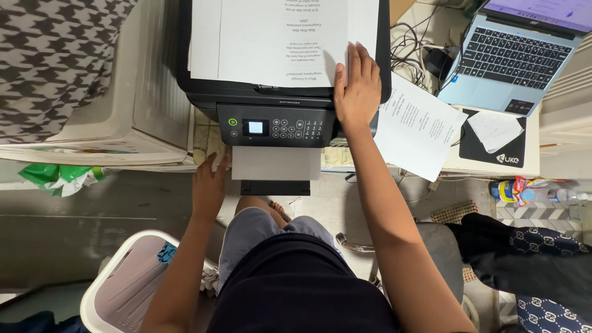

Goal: The person loads sheets of paper into the scanner bed of an Epson printer, presses buttons on the control panel, and removes the processed sheets. The person repeats this process several times, handling paper and operating the printer controls.

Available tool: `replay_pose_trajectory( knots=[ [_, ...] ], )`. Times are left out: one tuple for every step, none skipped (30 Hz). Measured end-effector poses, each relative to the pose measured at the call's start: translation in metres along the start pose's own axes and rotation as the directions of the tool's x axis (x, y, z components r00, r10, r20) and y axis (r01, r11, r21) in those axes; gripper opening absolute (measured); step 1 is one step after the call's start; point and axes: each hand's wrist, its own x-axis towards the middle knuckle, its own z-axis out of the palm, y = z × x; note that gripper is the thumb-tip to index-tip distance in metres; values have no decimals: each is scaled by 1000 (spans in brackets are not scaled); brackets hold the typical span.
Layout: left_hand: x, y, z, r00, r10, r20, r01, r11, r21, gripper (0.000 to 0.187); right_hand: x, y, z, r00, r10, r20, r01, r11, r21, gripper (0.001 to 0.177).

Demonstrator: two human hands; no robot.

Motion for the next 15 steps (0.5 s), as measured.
replay_pose_trajectory(
  knots=[
    [0, -1, 1, 999, 23, 31, -24, 998, 52, 71, 0, 0, -1, 1000, 2, 6, -2, 1000, 0, 50],
    [-1, 0, 2, 998, 51, 32, -53, 997, 51, 70, -1, -1, -2, 1000, 3, 14, -3, 1000, 0, 50],
    [0, 2, 3, 996, 79, 33, -81, 995, 50, 69, -1, -1, -2, 1000, 4, 20, -4, 1000, -3, 50],
    [3, 3, 3, 993, 110, 33, -111, 993, 50, 69, 0, -1, -2, 1000, 6, 23, -6, 1000, -6, 49],
    [5, 4, 0, 991, 128, 35, -129, 991, 28, 65, 1, -2, -2, 1000, 8, 27, -7, 1000, -9, 49],
    [7, 5, -3, 988, 147, 38, -148, 989, 5, 61, 1, -2, -2, 1000, 6, 27, -6, 1000, -8, 49],
    [10, 8, -8, 985, 167, 41, -166, 986, -19, 58, 0, -2, -2, 1000, 4, 26, -4, 1000, -7, 49],
    [13, 11, -14, 981, 190, 24, -189, 981, -51, 50, 0, -1, -3, 1000, 4, 24, -3, 1000, -7, 49],
    [15, 16, -23, 977, 213, 6, -212, 974, -84, 43, -1, -1, -3, 1000, 0, 25, 0, 1000, -5, 49],
    [20, 21, -34, 971, 239, -15, -239, 964, -114, 35, -1, -1, -3, 1000, -3, 22, 3, 1000, -3, 49],
    [24, 29, -47, 964, 263, -36, -265, 952, -156, 35, 0, -2, -4, 1000, -6, 19, 6, 1000, -2, 49],
    [27, 39, -61, 956, 286, -58, -292, 936, -197, 35, 1, -3, -4, 1000, 2, 24, -2, 1000, 3, 49],
    [34, 50, -76, 948, 309, -82, -319, 917, -238, 35, 2, -4, -5, 1000, 11, 30, -11, 1000, 9, 49],
    [44, 60, -90, 953, 289, -95, -304, 901, -309, 35, 3, -5, -6, 999, 19, 38, -19, 1000, 13, 49],
    [55, 69, -104, 957, 269, -106, -289, 880, -378, 36, 3, -6, -7, 999, 14, 36, -14, 1000, 10, 49]
  ],
)
